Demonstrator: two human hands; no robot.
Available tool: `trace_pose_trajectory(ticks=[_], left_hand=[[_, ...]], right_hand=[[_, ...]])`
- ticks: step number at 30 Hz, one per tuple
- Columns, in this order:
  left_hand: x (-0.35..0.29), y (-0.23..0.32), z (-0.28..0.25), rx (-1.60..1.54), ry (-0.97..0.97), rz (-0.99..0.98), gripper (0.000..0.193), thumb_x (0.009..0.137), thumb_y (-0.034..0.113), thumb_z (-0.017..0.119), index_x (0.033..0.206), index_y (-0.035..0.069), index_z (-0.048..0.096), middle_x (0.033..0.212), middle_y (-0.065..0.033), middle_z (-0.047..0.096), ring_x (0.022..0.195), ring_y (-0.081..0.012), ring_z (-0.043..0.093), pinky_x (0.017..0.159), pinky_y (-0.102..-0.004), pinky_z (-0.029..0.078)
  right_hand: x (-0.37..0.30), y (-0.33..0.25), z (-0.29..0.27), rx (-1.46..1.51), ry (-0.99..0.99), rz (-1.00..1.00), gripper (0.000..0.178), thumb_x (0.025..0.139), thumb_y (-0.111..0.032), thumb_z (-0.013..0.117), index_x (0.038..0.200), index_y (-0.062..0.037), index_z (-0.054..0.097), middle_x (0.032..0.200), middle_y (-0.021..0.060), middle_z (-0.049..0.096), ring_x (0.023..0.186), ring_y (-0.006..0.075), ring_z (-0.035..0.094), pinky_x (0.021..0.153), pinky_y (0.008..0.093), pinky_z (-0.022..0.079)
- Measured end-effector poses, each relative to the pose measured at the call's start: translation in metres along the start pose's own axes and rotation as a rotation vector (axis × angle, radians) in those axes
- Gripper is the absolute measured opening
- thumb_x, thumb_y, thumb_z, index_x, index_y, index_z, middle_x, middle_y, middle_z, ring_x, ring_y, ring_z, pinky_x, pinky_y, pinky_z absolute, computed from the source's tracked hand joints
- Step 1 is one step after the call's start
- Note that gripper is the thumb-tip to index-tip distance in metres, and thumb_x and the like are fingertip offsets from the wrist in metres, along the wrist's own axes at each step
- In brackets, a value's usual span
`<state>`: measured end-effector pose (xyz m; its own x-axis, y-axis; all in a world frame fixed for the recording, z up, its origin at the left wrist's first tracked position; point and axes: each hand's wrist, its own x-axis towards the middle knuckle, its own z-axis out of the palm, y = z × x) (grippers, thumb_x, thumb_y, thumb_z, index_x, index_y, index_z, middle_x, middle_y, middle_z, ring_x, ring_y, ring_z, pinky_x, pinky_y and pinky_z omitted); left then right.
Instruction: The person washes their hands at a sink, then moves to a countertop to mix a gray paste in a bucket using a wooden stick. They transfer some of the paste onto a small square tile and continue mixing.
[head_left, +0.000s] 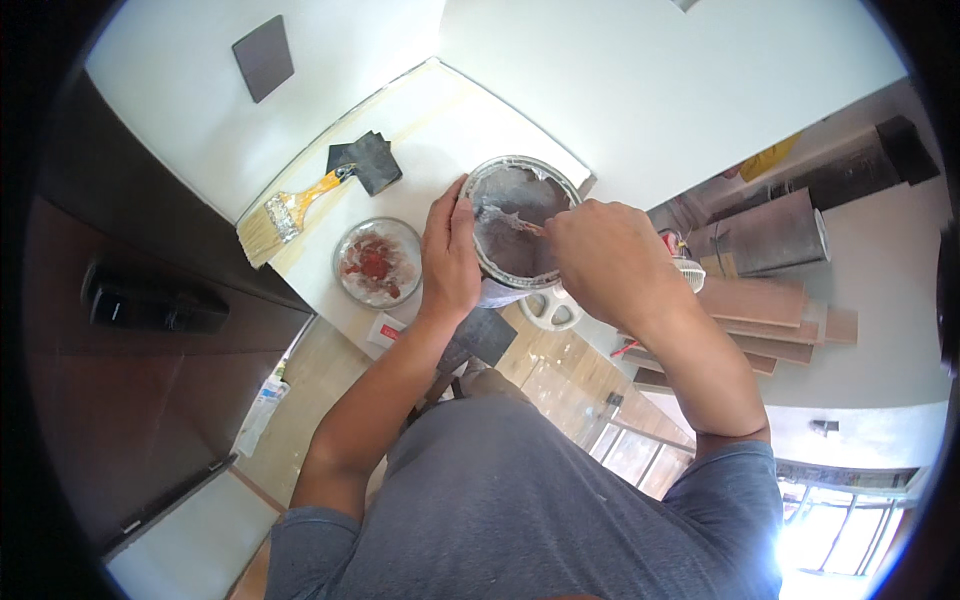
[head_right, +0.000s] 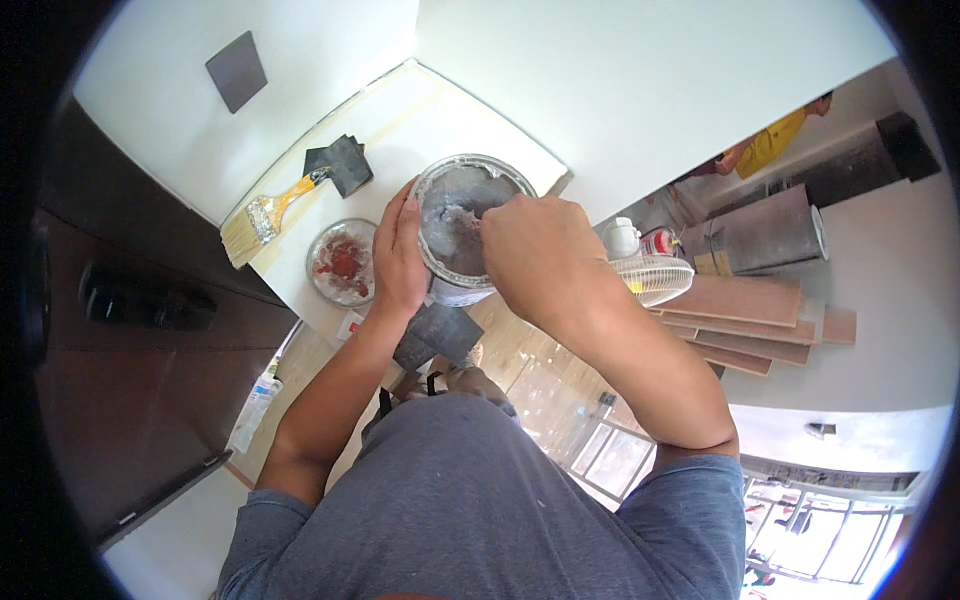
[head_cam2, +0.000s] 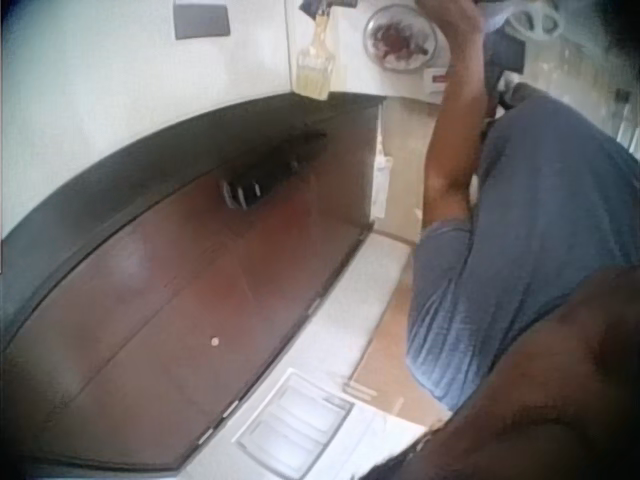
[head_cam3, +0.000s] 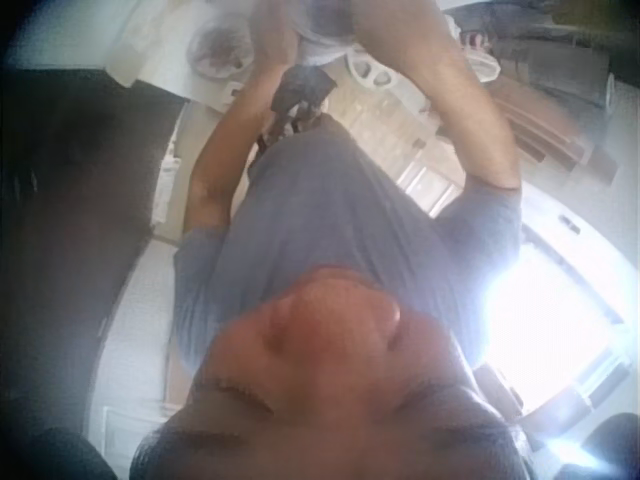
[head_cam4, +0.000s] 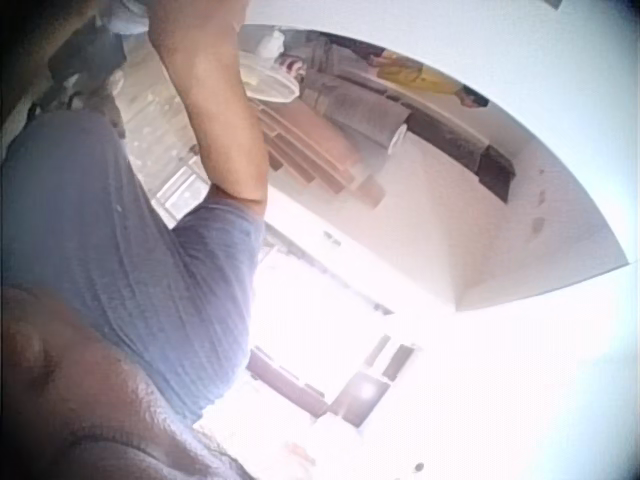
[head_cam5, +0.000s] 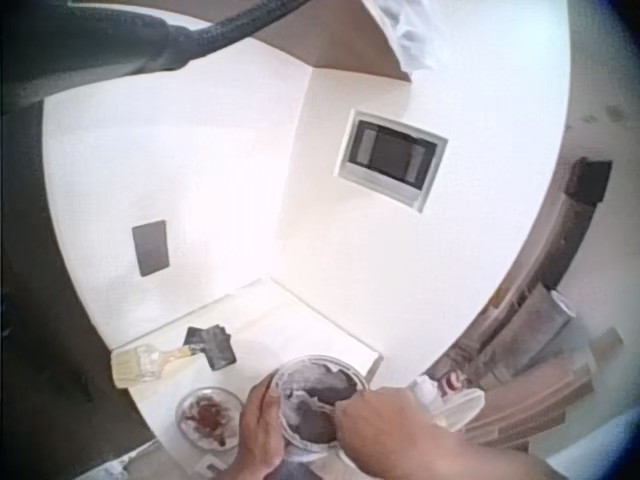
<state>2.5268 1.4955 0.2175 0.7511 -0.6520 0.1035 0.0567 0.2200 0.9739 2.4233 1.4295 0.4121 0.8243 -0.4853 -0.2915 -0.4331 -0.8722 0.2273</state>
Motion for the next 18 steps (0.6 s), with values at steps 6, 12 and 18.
trace_pose_trajectory(ticks=[6,12,18], left_hand=[[0.005,-0.005,0.008,-0.053,-0.037,0.007,0.049,0.112,0.030,0.041,0.144,-0.005,0.052,0.139,-0.0216,0.059,0.127,-0.0272,0.058,0.110,-0.0366,0.043],[0.003,0.005,0.005,-0.039,-0.076,-0.002,0.050,0.112,0.029,0.040,0.146,-0.007,0.049,0.140,-0.0208,0.059,0.129,-0.0253,0.057,0.111,-0.0351,0.043],[0.004,0.004,0.008,-0.083,-0.112,-0.013,0.052,0.112,0.029,0.039,0.147,-0.008,0.049,0.140,-0.0206,0.059,0.130,-0.0252,0.056,0.112,-0.0350,0.041]], right_hand=[[-0.011,0.004,0.025,0.046,0.122,0.003,0.014,0.084,-0.010,0.066,0.081,-0.0021,0.077,0.079,0.0197,0.074,0.077,0.0355,0.076,0.071,0.0430,0.061],[-0.006,0.004,0.025,0.188,0.155,-0.037,0.015,0.085,-0.008,0.062,0.080,0.0000,0.074,0.079,0.0197,0.072,0.079,0.0367,0.074,0.071,0.0450,0.060],[0.032,0.003,0.052,0.240,-0.022,-0.035,0.015,0.083,-0.009,0.064,0.086,-0.0017,0.078,0.086,0.0226,0.075,0.084,0.0369,0.075,0.073,0.0442,0.061]])
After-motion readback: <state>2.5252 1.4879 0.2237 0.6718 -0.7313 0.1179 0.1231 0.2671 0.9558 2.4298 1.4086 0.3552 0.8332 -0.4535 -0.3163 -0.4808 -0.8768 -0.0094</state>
